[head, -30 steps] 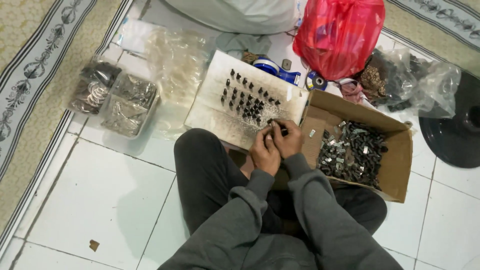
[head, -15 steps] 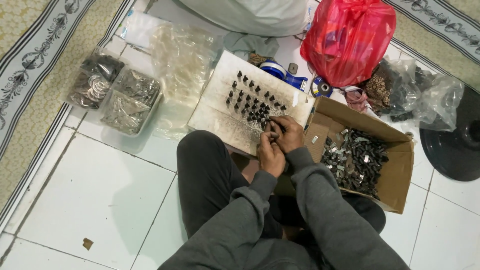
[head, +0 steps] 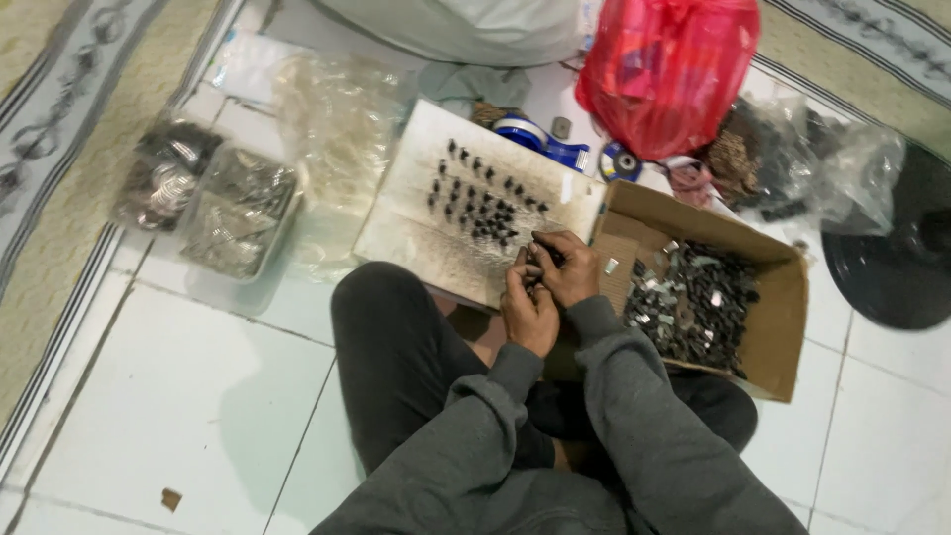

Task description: The person sits on the floor and repeatedly picks up small metal pieces from a cardboard box, joins them together by hand, and places the assembled units onto a white board. The process continues with the person handling the components one at a time.

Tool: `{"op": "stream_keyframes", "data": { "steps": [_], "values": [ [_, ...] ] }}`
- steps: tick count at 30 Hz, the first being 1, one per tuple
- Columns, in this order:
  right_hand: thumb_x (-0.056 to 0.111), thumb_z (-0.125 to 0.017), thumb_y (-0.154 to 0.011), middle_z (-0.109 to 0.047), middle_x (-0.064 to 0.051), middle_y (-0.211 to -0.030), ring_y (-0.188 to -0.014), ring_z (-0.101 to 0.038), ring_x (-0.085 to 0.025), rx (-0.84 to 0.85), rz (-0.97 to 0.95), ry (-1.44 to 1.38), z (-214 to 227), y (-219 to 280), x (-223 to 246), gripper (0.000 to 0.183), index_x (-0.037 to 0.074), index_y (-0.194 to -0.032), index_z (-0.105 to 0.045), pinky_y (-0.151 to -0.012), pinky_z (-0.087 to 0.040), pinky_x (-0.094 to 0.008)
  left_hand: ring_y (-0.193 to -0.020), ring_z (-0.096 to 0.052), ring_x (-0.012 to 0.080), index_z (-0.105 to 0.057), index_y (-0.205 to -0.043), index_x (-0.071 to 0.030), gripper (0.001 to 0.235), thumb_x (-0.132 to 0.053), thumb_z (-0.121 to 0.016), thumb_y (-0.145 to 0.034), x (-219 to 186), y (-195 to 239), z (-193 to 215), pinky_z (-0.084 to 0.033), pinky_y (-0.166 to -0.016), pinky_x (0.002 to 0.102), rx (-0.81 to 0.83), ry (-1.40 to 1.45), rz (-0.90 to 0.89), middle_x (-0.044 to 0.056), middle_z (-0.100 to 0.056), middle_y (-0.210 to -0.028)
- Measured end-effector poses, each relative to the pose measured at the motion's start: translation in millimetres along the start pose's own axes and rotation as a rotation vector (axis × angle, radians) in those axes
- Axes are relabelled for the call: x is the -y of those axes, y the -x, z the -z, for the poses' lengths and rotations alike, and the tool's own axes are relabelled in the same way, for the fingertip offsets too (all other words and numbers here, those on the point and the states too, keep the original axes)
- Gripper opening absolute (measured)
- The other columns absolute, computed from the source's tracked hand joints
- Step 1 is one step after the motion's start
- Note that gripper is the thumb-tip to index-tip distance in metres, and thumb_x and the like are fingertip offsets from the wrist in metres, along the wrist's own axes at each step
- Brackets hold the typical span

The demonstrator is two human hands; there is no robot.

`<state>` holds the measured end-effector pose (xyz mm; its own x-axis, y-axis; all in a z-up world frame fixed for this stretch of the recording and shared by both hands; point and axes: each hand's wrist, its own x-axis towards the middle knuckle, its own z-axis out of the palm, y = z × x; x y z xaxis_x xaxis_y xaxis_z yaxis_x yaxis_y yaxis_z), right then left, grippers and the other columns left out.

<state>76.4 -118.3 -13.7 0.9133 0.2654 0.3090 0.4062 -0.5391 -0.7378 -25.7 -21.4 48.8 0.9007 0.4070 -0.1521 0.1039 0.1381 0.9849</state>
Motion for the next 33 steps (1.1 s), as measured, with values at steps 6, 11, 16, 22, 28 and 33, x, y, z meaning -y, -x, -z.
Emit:
{"op": "stream_keyframes", "data": {
  "steps": [6,11,16,22,28,33],
  "values": [
    [0.005,-0.089,-0.088,-0.076,-0.019,-0.087,-0.083,-0.076,-0.035,-0.212,-0.137,0.057,91,30,-48,0.016,0.005,-0.104,-0.084,-0.07,-0.062,-0.039,-0.099,-0.066,0.0556,-0.052,-0.117,-0.004,0.018,0.003,-0.05,-0.1,52,12,-45,-0.065,-0.069,0.06,0.208,-0.039,-0.011,0.028,-0.064,-0.109],
    [0.005,-0.088,-0.094,-0.076,-0.021,-0.095,-0.095,-0.074,-0.036,-0.309,-0.314,0.043,183,72,-132,0.018,0.006,-0.111,-0.082,-0.074,-0.062,-0.045,-0.098,-0.071,0.0416,-0.062,-0.106,-0.01,0.019,0.003,-0.058,-0.093,41,8,-82,-0.065,-0.07,0.048,0.249,-0.234,-0.207,0.018,-0.069,-0.106],
    [0.01,-0.082,-0.101,-0.074,-0.027,-0.098,-0.098,-0.071,-0.048,-0.194,-0.538,0.215,230,103,-163,0.02,-0.003,-0.115,-0.078,-0.077,-0.062,-0.06,-0.092,-0.073,0.0364,-0.065,-0.107,-0.009,0.016,-0.004,-0.064,-0.092,96,-5,-143,-0.064,-0.073,0.048,0.5,-0.53,-0.311,0.015,-0.069,-0.098],
    [0.015,-0.08,-0.1,-0.074,-0.026,-0.102,-0.104,-0.071,-0.043,-0.149,-0.74,0.151,224,121,-181,0.027,-0.005,-0.119,-0.076,-0.083,-0.063,-0.061,-0.077,-0.076,0.0306,-0.073,-0.097,-0.015,0.017,-0.013,-0.074,-0.081,146,-23,-203,-0.063,-0.062,0.046,0.834,-0.98,-0.166,0.01,-0.075,-0.083],
    [0.014,-0.082,-0.099,-0.074,-0.025,-0.099,-0.1,-0.072,-0.045,-0.207,-0.681,0.074,225,118,-174,0.022,-0.002,-0.114,-0.077,-0.078,-0.067,-0.059,-0.089,-0.075,0.0399,-0.075,-0.105,-0.006,0.016,-0.004,-0.068,-0.091,188,-27,-233,-0.063,-0.073,0.056,0.908,-1.141,-0.392,0.023,-0.071,-0.106],
    [0.012,-0.08,-0.1,-0.074,-0.025,-0.097,-0.097,-0.073,-0.041,-0.245,-0.668,0.037,224,115,-163,0.019,-0.002,-0.113,-0.077,-0.073,-0.067,-0.053,-0.093,-0.074,0.0385,-0.079,-0.101,-0.01,0.012,-0.013,-0.073,-0.09,226,-36,-233,-0.064,-0.076,0.055,0.938,-1.162,-0.432,0.016,-0.064,-0.116]
  ]
}}
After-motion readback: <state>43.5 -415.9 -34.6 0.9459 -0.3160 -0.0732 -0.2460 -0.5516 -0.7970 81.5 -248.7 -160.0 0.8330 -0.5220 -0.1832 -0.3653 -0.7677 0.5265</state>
